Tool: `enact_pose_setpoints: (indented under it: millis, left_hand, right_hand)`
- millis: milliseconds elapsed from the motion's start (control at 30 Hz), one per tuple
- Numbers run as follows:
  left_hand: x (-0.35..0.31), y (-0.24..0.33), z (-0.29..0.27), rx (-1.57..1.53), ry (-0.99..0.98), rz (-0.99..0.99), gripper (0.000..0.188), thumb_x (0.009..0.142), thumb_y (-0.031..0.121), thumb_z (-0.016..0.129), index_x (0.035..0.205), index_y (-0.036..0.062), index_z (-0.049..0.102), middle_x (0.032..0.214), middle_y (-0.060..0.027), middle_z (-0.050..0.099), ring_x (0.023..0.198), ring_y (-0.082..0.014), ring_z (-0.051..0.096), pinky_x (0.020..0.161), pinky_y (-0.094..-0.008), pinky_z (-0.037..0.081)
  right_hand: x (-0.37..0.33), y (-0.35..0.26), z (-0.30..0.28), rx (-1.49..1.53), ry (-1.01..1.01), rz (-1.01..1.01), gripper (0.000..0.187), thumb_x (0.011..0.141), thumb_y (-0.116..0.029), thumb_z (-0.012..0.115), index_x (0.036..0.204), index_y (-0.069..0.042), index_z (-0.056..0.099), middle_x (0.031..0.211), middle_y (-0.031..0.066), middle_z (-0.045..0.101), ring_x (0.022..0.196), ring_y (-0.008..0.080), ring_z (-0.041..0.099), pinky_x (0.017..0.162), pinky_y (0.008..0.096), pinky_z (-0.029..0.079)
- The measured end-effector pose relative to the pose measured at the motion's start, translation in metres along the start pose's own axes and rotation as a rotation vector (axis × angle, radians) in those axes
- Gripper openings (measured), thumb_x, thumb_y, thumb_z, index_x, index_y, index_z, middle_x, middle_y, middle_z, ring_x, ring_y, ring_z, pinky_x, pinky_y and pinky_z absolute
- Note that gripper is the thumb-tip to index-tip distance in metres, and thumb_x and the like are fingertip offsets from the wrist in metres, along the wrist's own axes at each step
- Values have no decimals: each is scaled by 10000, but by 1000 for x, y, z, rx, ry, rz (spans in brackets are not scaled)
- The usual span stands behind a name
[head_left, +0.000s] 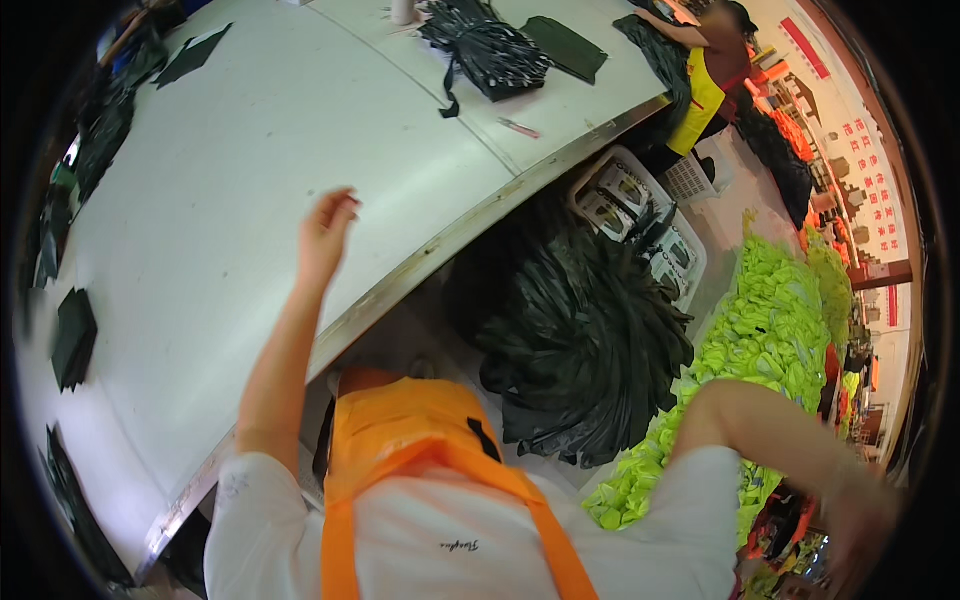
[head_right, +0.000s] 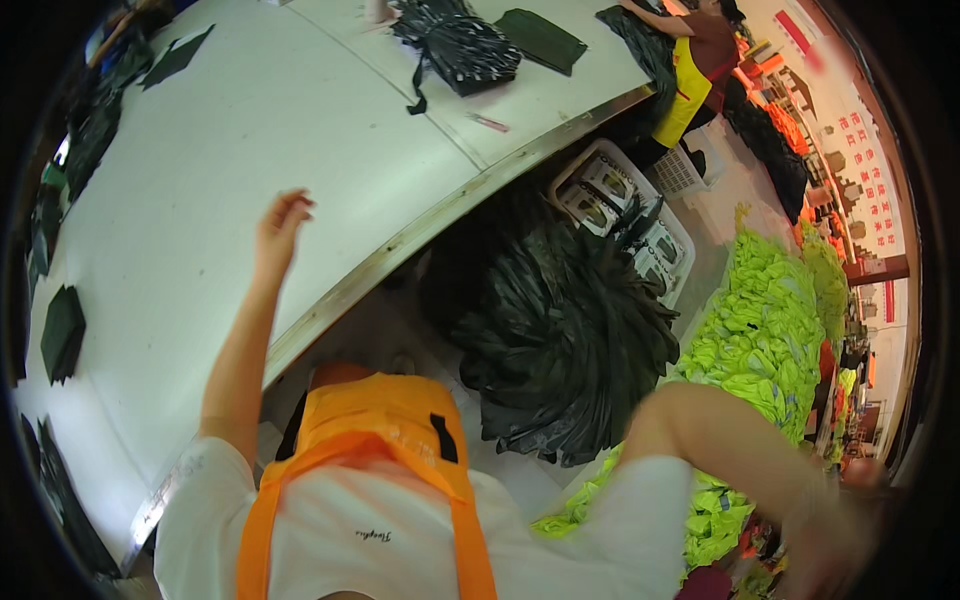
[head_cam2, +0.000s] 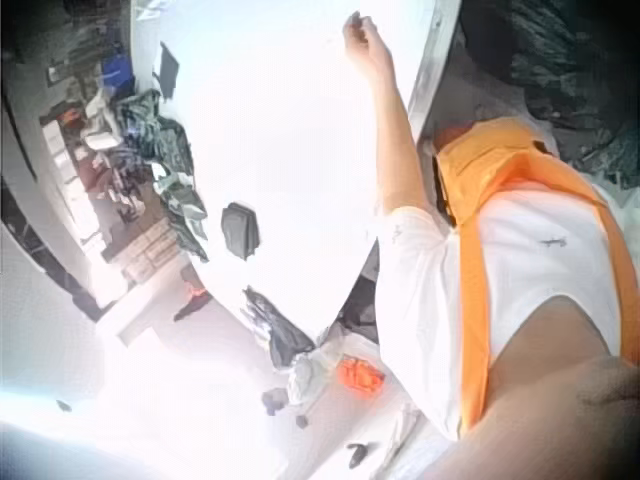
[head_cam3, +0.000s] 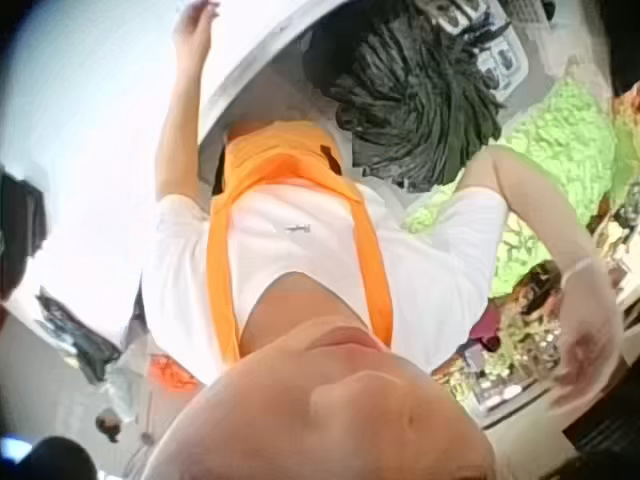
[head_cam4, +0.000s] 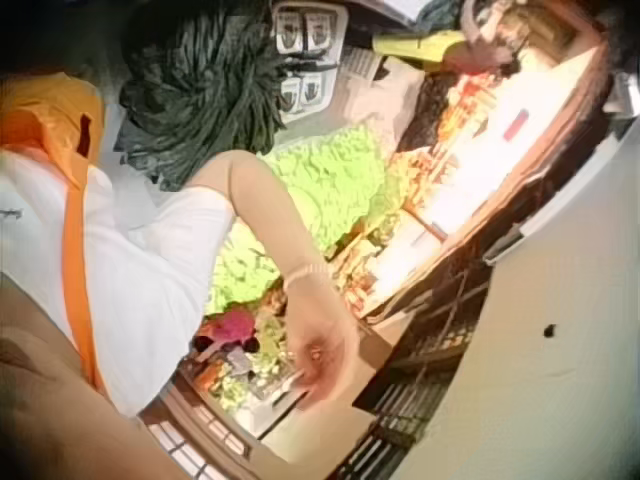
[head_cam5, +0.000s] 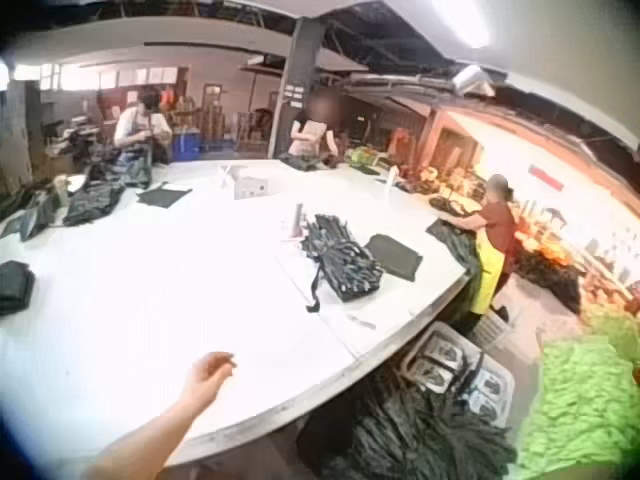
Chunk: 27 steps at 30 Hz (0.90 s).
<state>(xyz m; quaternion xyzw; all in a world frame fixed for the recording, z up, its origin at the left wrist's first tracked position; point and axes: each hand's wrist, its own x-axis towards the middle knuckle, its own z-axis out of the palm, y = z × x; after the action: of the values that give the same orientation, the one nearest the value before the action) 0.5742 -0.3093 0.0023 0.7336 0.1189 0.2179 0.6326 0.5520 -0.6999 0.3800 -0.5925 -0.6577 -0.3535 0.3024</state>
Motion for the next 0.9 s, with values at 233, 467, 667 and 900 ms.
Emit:
enact_pose_setpoints:
  millis: [233,467,667,900]
  left_hand:
    - [-79,-73,80,1031,-322,87,709,785,355,635,1365,57,358,1458,-135,288,1350,-330,238,1086,-505,180]
    - [-100,-84,64,1317,-480,-65,846,733,388,661,1387,-4,293,1483,-212,193,1381,-377,150,1105,-512,114]
    - [-101,-89,65,1294,-475,-38,883,686,362,706,1381,3,298,1479,-213,198,1378,-379,158,1103,-519,116]
    - [-96,-79,60,1194,-535,-59,923,730,512,629,1417,26,252,1498,-205,144,1398,-365,84,1105,-529,59]
  right_hand:
    - [-586,182,195,-109,180,1804,245,846,-245,594,797,-14,660,746,88,643,743,205,609,691,329,471]
    - [-695,136,294,-512,-637,2060,424,837,-228,611,1228,-74,553,1203,196,560,1089,379,531,923,394,438]
    - [-680,156,225,-678,15,1861,219,943,-181,419,980,5,527,932,254,598,876,446,551,744,432,448]
    - [-472,153,72,-901,329,1478,344,976,-212,425,1084,103,511,1006,274,580,864,352,543,824,375,432]
